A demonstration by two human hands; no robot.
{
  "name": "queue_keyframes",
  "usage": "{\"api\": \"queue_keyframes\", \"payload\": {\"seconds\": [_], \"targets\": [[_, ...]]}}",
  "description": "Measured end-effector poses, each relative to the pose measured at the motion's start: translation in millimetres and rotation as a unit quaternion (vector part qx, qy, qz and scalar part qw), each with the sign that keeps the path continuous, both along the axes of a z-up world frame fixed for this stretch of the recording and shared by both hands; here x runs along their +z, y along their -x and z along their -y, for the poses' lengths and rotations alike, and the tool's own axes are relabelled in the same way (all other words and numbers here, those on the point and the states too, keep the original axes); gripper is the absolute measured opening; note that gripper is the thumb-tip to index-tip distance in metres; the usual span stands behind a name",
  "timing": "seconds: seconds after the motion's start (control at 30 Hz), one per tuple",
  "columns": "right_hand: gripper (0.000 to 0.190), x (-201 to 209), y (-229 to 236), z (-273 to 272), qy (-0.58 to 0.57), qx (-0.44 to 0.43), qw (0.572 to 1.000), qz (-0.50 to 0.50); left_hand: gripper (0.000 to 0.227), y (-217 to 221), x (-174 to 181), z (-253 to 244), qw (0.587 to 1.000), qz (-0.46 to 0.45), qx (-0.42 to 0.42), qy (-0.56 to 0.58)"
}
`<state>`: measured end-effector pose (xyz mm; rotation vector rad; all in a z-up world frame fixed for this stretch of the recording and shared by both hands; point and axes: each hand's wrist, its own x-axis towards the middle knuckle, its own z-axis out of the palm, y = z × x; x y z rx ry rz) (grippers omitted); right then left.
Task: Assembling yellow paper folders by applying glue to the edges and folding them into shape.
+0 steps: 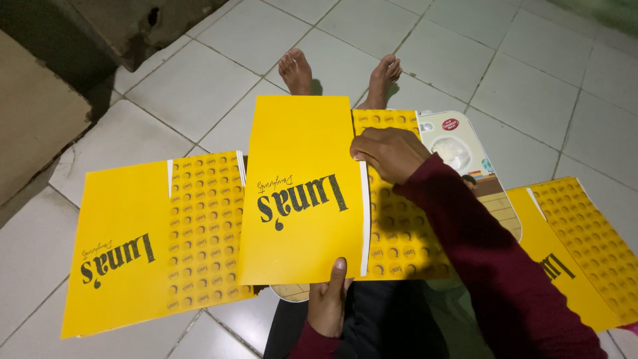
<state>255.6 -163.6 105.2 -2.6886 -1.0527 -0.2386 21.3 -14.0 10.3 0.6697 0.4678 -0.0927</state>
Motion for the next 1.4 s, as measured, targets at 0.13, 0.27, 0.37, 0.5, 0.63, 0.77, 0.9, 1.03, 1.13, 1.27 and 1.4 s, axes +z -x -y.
{"api": "queue_keyframes", "payload": {"seconds": [0.13, 0.27, 0.37, 0.5, 0.63, 0.77, 0.9, 1.03, 1.13, 1.27, 1.4], "targets": [[0.016, 14.8, 3.1, -10.0, 0.06, -0.036, 0.995, -0.071, 0.052, -0.6, 0.8, -0.2, 1.0, -0.004, 0.0, -0.001], [0.02, 22.3, 2.3, -14.4, 0.094, -0.064, 0.989, -0.097, 0.053, -0.1, -3.3, -0.8, 1.0, 0.011, -0.008, -0.007], [0.008, 23.6, 0.3, -10.3, 0.082, -0.054, 0.989, -0.11, 0.054, 0.3, -4.2, -0.8, 0.999, 0.031, -0.006, -0.002], [0.01, 19.1, -2.6, -9.9, 0.089, -0.044, 0.987, -0.123, 0.053, 0.4, -3.7, -0.2, 0.999, 0.035, -0.008, -0.01], [0.016, 20.1, -1.3, -10.3, 0.097, -0.007, 0.989, -0.108, 0.05, 1.0, -3.1, 0.0, 1.0, 0.022, -0.003, -0.016], [0.018, 16.7, -4.9, -12.1, 0.129, -0.001, 0.985, -0.114, 0.046, 0.9, -4.9, 0.3, 0.999, 0.029, -0.004, -0.019], [0.014, 25.3, 2.5, -18.3, 0.13, 0.019, 0.987, -0.097, 0.046, 0.7, -4.7, 0.5, 0.999, 0.046, 0.001, -0.016], [0.015, 72.6, 31.1, -44.1, 0.099, -0.112, 0.952, -0.268, 0.05, 0.5, -1.2, -0.2, 0.999, 0.038, -0.007, -0.019], [0.032, 69.4, 36.0, -46.1, 0.119, -0.146, 0.915, -0.356, 0.052, 0.1, 1.1, -1.1, 1.0, 0.028, -0.005, -0.007], [0.046, 20.5, 24.9, -18.2, 0.186, 0.107, 0.97, -0.114, 0.05, 1.0, -0.3, -1.0, 1.0, 0.018, -0.009, -0.011], [0.055, 21.8, 36.5, -17.1, 0.177, 0.11, 0.969, -0.134, 0.049, 0.7, -1.7, -0.7, 1.0, 0.011, -0.009, -0.011]]}}
